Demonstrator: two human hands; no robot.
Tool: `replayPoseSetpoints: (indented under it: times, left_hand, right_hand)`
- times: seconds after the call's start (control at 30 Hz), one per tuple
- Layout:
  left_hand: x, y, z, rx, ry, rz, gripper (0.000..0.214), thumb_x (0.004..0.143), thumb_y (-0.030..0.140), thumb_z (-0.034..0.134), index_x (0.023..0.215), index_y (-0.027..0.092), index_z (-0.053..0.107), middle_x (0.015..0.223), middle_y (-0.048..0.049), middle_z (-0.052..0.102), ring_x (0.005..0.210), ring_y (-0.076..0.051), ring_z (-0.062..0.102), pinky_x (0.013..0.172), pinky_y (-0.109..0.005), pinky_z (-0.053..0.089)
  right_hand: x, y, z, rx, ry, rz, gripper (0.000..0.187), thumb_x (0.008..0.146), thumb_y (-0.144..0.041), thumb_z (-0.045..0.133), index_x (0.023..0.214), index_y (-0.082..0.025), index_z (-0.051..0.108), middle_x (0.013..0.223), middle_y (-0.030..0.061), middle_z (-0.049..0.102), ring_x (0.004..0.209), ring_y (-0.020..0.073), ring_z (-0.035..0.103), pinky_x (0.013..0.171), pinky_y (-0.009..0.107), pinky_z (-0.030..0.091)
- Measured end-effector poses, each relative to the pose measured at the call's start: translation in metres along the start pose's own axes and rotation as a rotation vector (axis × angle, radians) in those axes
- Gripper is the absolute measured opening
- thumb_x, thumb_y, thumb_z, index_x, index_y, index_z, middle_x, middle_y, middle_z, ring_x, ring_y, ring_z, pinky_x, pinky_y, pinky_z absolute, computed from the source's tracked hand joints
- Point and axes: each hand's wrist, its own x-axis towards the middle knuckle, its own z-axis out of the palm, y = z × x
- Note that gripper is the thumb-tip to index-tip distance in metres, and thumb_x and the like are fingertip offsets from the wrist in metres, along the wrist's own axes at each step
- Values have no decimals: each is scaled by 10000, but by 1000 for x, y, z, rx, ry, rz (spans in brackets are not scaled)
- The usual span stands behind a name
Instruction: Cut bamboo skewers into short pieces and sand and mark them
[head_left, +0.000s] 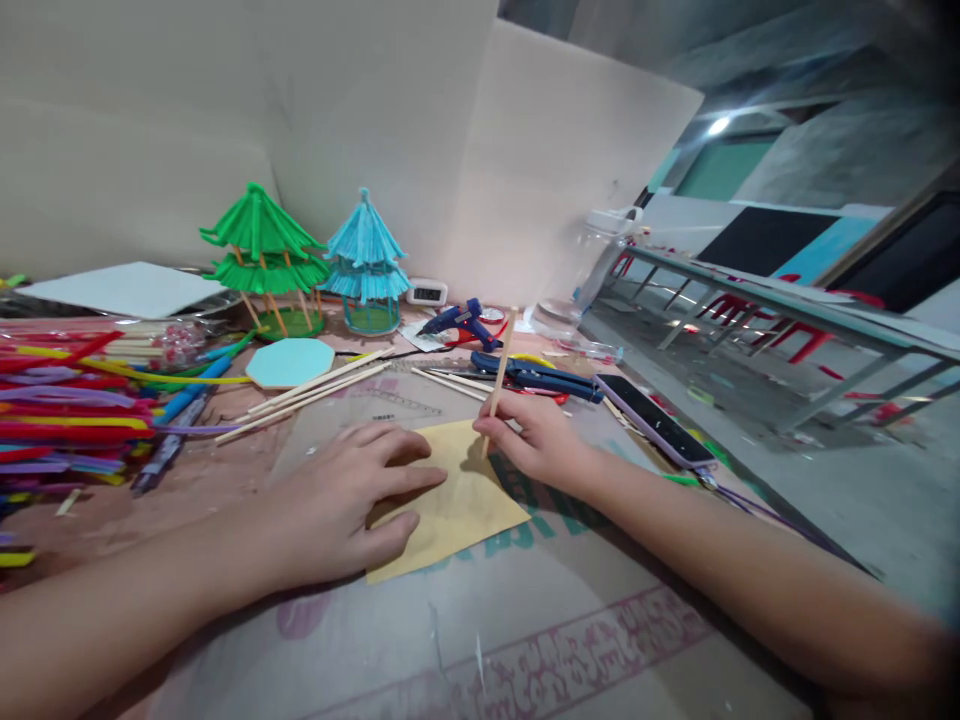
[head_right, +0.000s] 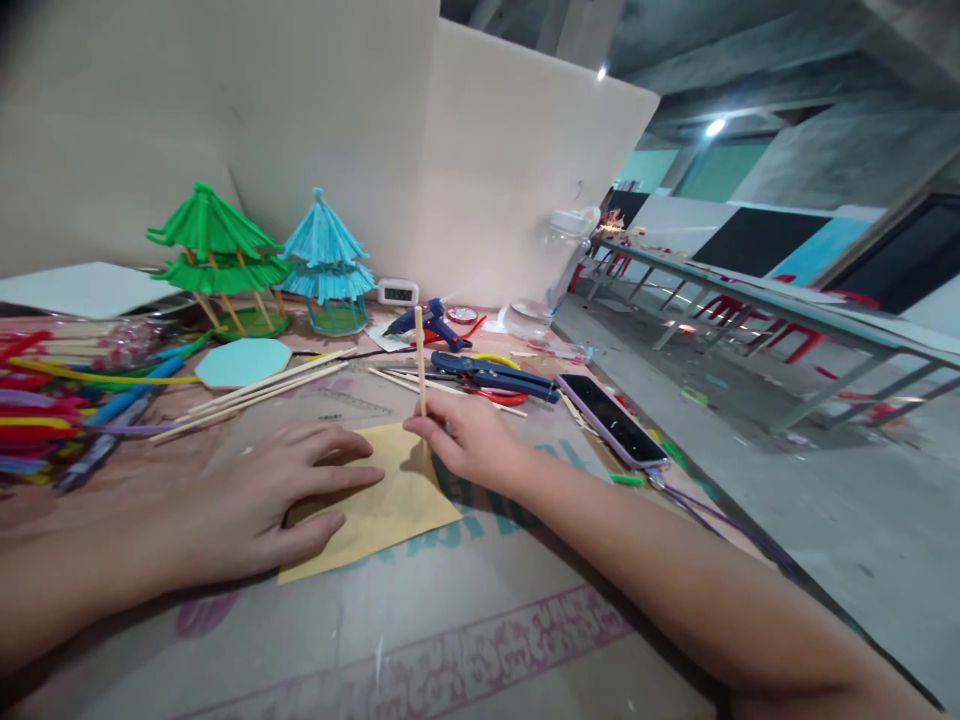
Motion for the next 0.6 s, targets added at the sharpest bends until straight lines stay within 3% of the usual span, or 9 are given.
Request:
replayPoseSetpoints:
  times: [0.07, 0.17, 0.23, 0.3, 0.4, 0.5, 0.6]
  left_hand:
    - [0, 2, -2, -9, -3, -9, 436, 900, 312, 569, 1332, 331, 621, 1337, -58, 580, 1246, -300, 513, 1056, -489, 417]
    - [-2, 4, -4, -25, -4, -28, 441, 895, 306, 567, 1333, 299, 621, 1345, -71, 584, 1263, -306, 501, 1068, -508, 413]
    - [-2, 4, -4, -36, 3, -37, 444, 887, 299, 570, 1328, 281, 622, 1354, -77, 583, 1276, -309, 491, 1078, -514, 410]
    - [-3, 5, -3, -47, 9, -42, 447, 886, 291, 568, 1330, 278, 617, 1361, -75, 579, 1289, -306, 481, 1088, -512, 409]
    - [-3, 5, -3, -59, 0, -44, 456, 885, 281, 567, 1339, 284, 607, 1375, -68, 569, 1306, -301, 469, 1105, -510, 404]
    - [-2, 5, -3, -60, -7, -48, 459, 877, 278, 577, 1335, 283, 611, 1384, -69, 564, 1311, -303, 466, 1116, -514, 398]
    - [-1, 5, -5, -58, -10, -54, 458, 878, 280, 579, 1335, 281, 613, 1385, -69, 566, 1318, -305, 459, 1125, -518, 390]
  right_hand:
    - [3, 3, 0, 55, 82, 59, 225, 952, -328, 527, 769, -204, 573, 670, 0, 616, 619, 147, 560, 595, 252, 398]
    - [9, 14, -3, 295, 344, 234, 362, 976, -470, 499, 723, -212, 533, 642, -7, 575, 596, 144, 530, 594, 262, 417]
    - [13, 26, -6, 429, 506, 343, 468, 946, -588, 507, 665, -215, 499, 577, -24, 500, 536, 131, 453, 537, 261, 368]
    - [16, 37, -9, 492, 567, 410, 518, 896, -659, 540, 637, -212, 508, 512, -50, 404, 476, 115, 351, 477, 260, 273]
    - [18, 44, -8, 514, 547, 429, 474, 857, -644, 602, 712, -193, 610, 481, -73, 355, 447, 107, 307, 458, 259, 219]
    - [17, 37, -2, 530, 466, 367, 337, 815, -517, 702, 840, -181, 694, 588, -26, 552, 543, 131, 489, 535, 266, 376]
    - [17, 30, 2, 652, 281, 310, 230, 816, -365, 686, 969, -197, 718, 855, 37, 726, 808, 185, 657, 784, 326, 506]
